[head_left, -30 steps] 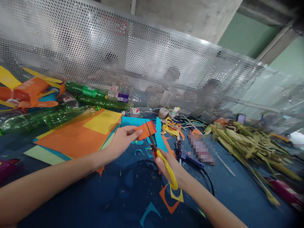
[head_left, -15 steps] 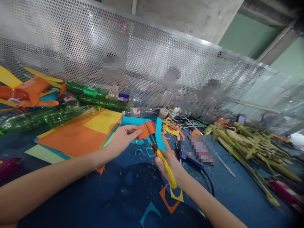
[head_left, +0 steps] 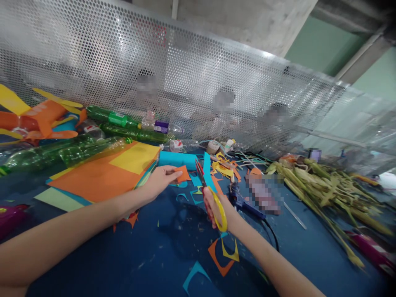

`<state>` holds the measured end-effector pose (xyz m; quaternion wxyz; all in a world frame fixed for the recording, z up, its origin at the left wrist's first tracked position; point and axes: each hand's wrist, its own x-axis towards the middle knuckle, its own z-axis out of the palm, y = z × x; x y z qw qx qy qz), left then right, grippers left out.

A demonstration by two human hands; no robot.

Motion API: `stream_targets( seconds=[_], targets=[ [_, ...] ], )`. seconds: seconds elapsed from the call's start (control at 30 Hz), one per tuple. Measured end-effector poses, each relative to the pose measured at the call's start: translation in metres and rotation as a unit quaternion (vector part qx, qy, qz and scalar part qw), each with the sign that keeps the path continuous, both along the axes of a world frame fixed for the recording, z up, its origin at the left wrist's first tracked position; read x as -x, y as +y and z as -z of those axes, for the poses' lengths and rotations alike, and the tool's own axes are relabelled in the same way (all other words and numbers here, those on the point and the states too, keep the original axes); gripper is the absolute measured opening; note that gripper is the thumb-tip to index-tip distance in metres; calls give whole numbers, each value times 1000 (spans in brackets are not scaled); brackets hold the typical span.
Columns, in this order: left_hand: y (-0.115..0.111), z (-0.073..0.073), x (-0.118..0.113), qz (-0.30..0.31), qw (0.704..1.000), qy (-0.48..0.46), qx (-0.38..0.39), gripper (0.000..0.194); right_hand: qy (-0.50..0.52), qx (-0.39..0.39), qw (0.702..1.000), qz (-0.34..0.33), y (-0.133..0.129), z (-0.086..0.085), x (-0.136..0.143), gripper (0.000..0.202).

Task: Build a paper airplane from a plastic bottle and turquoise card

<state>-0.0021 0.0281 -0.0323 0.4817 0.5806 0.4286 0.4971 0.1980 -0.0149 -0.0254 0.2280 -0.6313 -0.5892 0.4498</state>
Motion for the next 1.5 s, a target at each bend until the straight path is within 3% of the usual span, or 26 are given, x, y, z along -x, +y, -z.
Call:
stream_targets(
  seconds=[0.13, 0.23, 0.3, 0.43, 0.53, 0.77, 0.97, 1.03, 1.23, 1.5],
  targets=[
    [-3, 2, -1, -27, 996, 80, -21, 24, 17, 56, 998, 34, 18, -18, -9, 60],
    [-3, 7, -1, -31, 992, 117, -41, 22, -5, 32, 999, 29, 33, -32, -25, 61],
    [-2, 13, -1, -27, 988, 140, -58, 23, -96, -16, 995, 16, 44, -38, -40, 58],
    [-2, 20, -1, -26, 983, 166, -80, 26, -214, -40, 976, 28, 71, -44, -67, 26],
    [-5, 19, -1, -44, 978, 179, -94, 28, -313, -71, 947, 21, 91, -45, -74, 26],
    [-11, 16, 0, -65, 973, 181, -125, 24, -447, -150, 882, -21, 113, -29, -51, 28],
    [-12, 11, 2, -106, 973, 153, -137, 21, -484, -192, 854, -11, 107, -23, -28, 29],
    [-12, 9, 2, -116, 974, 140, -136, 20, -471, -226, 852, -22, 100, -21, -16, 28],
    [-9, 9, 1, -109, 978, 119, -132, 17, -368, -290, 867, -169, 88, -1, 21, 29],
    [-3, 16, 3, -116, 975, 142, -123, 20, -314, -298, 878, -204, 88, 7, 24, 11]
  ],
)
